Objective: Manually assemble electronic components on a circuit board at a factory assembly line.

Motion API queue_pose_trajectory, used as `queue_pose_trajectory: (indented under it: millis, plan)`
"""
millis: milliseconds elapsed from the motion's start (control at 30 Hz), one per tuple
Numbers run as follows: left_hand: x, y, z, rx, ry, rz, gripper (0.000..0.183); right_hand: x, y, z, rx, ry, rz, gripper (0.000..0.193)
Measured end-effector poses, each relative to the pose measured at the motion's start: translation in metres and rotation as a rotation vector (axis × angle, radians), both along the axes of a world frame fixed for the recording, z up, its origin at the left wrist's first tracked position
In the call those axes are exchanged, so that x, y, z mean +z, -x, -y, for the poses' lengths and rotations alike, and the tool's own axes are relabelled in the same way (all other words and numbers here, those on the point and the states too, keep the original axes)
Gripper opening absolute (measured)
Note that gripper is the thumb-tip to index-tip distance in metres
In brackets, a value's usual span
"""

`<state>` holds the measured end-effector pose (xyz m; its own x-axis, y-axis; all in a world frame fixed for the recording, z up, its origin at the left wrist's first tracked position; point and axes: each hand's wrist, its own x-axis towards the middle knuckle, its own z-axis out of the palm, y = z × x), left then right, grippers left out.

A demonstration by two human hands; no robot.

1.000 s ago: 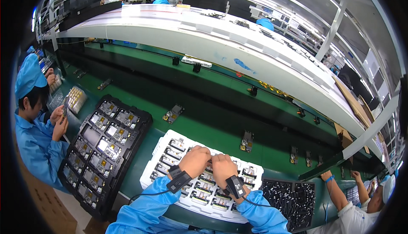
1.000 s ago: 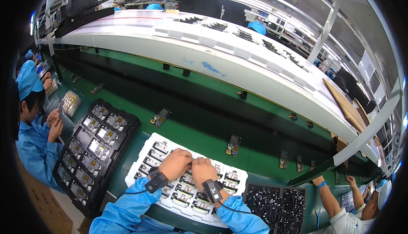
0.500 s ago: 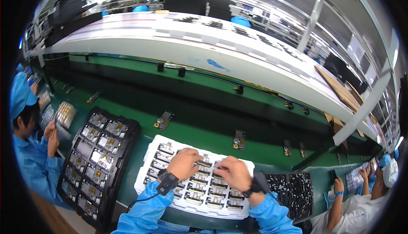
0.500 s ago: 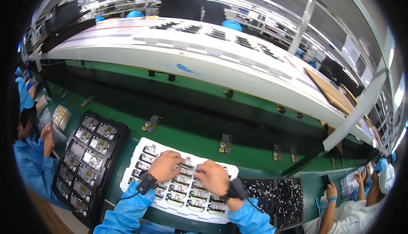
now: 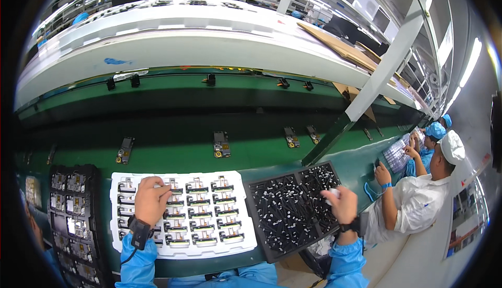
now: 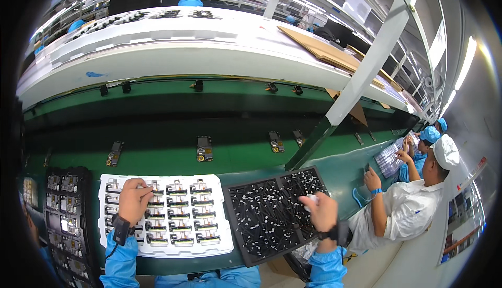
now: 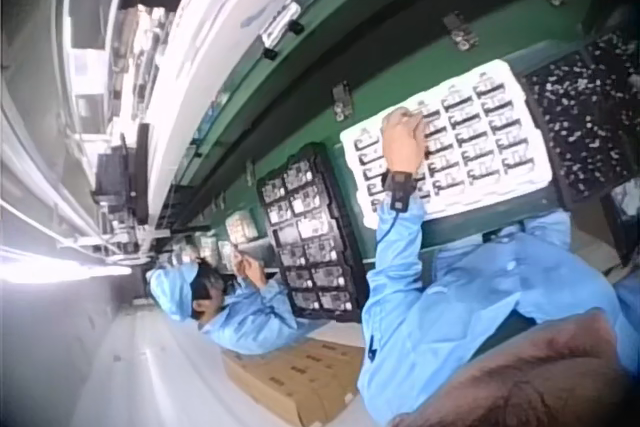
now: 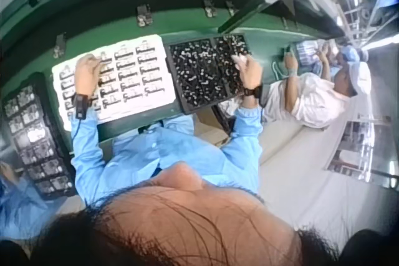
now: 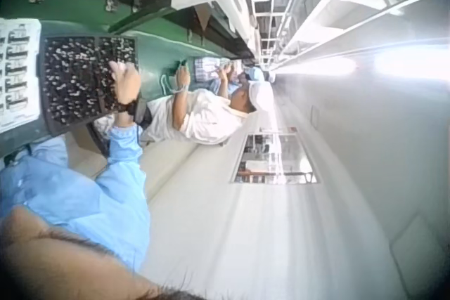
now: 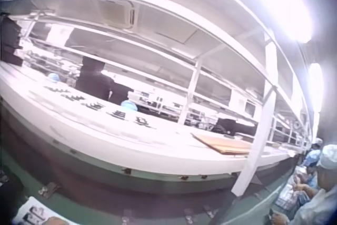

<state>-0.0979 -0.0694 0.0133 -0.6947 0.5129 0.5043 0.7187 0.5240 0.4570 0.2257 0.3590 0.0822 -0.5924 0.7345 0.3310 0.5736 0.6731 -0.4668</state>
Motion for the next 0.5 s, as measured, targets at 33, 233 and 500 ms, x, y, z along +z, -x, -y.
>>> queue_pose_trajectory:
  millis: [33,233,500]
  plan:
    - [-0.001,-0.002,0.001,0.012,0.009,-0.002,0.016,-0.011,-0.023,-0.014,-0.086,-0.027,-0.045,0.046]
    - [0.004,-0.023,-0.004,0.089,0.247,-0.125,0.011,-0.232,-0.219,-0.085,-0.725,0.115,-0.216,0.044]
    - [0.023,-0.026,-0.01,-0.034,0.317,-0.034,0.02,-0.303,-0.282,-0.076,-0.849,0.062,-0.07,0.078]
